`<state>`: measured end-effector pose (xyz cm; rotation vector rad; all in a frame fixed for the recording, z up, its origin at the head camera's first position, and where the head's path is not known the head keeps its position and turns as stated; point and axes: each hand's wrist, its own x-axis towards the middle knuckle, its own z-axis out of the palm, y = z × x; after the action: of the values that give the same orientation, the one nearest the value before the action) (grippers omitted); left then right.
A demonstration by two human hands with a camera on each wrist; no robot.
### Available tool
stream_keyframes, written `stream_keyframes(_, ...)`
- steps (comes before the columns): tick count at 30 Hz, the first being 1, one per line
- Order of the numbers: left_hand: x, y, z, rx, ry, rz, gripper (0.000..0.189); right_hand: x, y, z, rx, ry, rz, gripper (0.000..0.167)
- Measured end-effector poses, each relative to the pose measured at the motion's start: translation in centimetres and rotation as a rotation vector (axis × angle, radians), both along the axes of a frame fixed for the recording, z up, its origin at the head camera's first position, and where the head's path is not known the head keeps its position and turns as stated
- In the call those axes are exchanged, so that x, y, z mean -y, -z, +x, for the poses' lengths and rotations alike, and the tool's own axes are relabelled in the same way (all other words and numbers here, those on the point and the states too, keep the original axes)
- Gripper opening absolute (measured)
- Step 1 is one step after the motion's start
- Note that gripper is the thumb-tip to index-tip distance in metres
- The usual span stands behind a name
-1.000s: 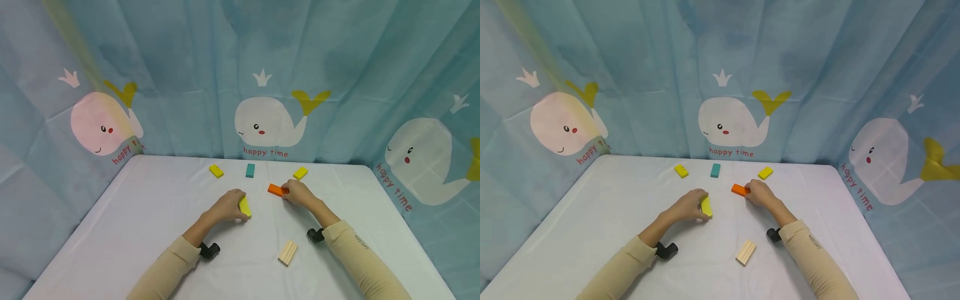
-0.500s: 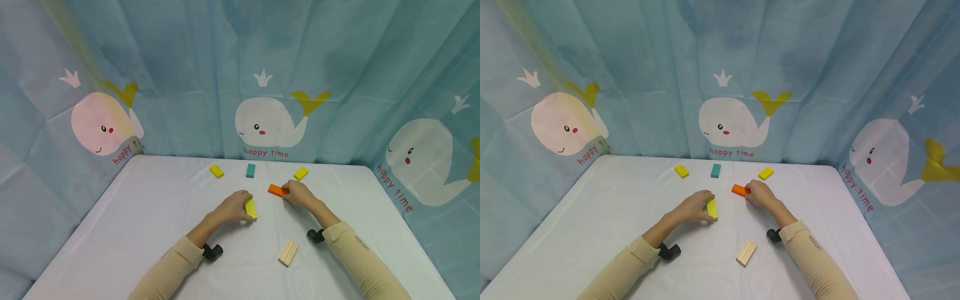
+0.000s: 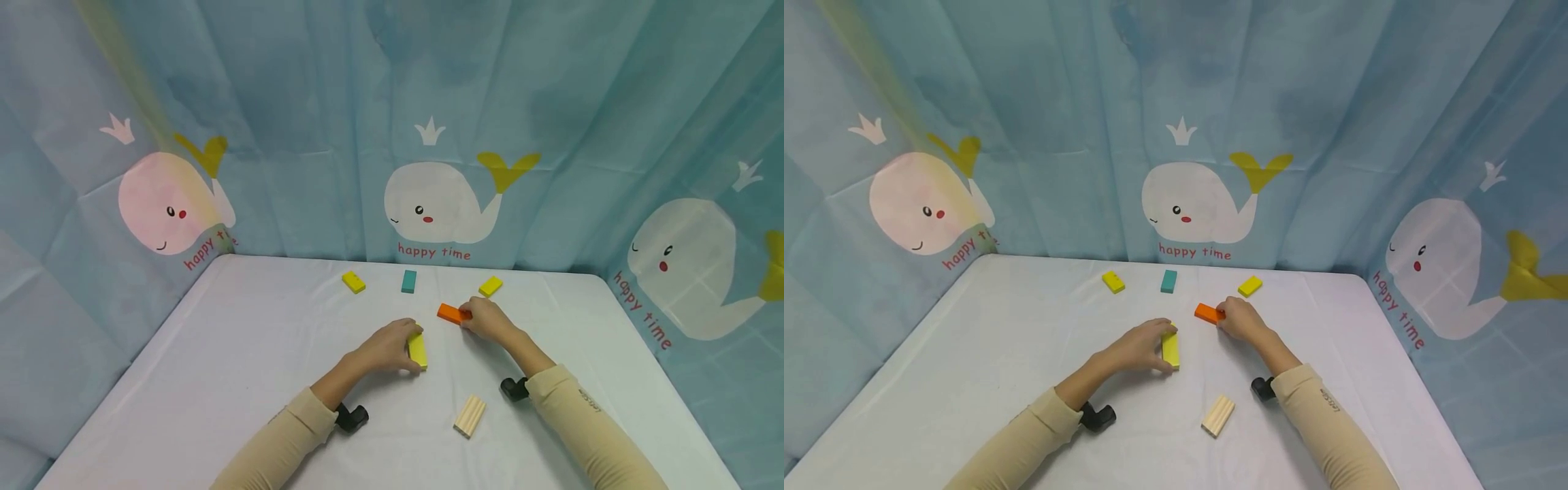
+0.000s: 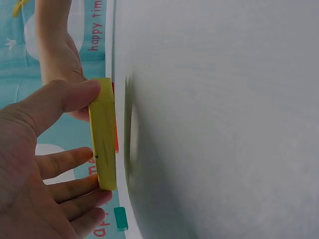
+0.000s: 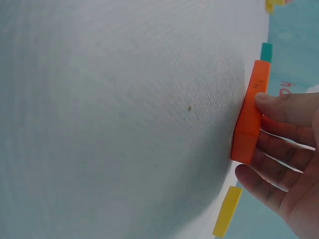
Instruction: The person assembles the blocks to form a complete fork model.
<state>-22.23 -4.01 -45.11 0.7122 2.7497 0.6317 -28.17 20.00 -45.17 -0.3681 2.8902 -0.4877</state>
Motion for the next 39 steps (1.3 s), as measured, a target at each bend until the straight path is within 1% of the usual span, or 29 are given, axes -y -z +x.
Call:
stream_keyframes(10, -0.58, -0.06, 0.16, -0.013, 0.030, -0.037, 0.076, 0.11, 0.04, 0.00, -0.006, 0.009, 0.001, 0.036)
stream_keyframes(17, -0.74, 0.31, 0.01, -0.012, 0.044, -0.049, 0.073, 0.12, -0.04, 0.19, -0.020, -0.003, -0.010, 0.036)
stream_keyframes(29, -0.67, 0.30, 0.06, 0.023, 0.055, -0.039, 0.070, 0.10, 0.17, 0.13, -0.022, 0.000, -0.025, 0.036)
stream_keyframes(39, -0.71, 0.37, -0.05, 0.061, 0.043, -0.045, 0.068, 0.06, -0.01, 0.13, -0.022, 0.005, -0.024, 0.035)
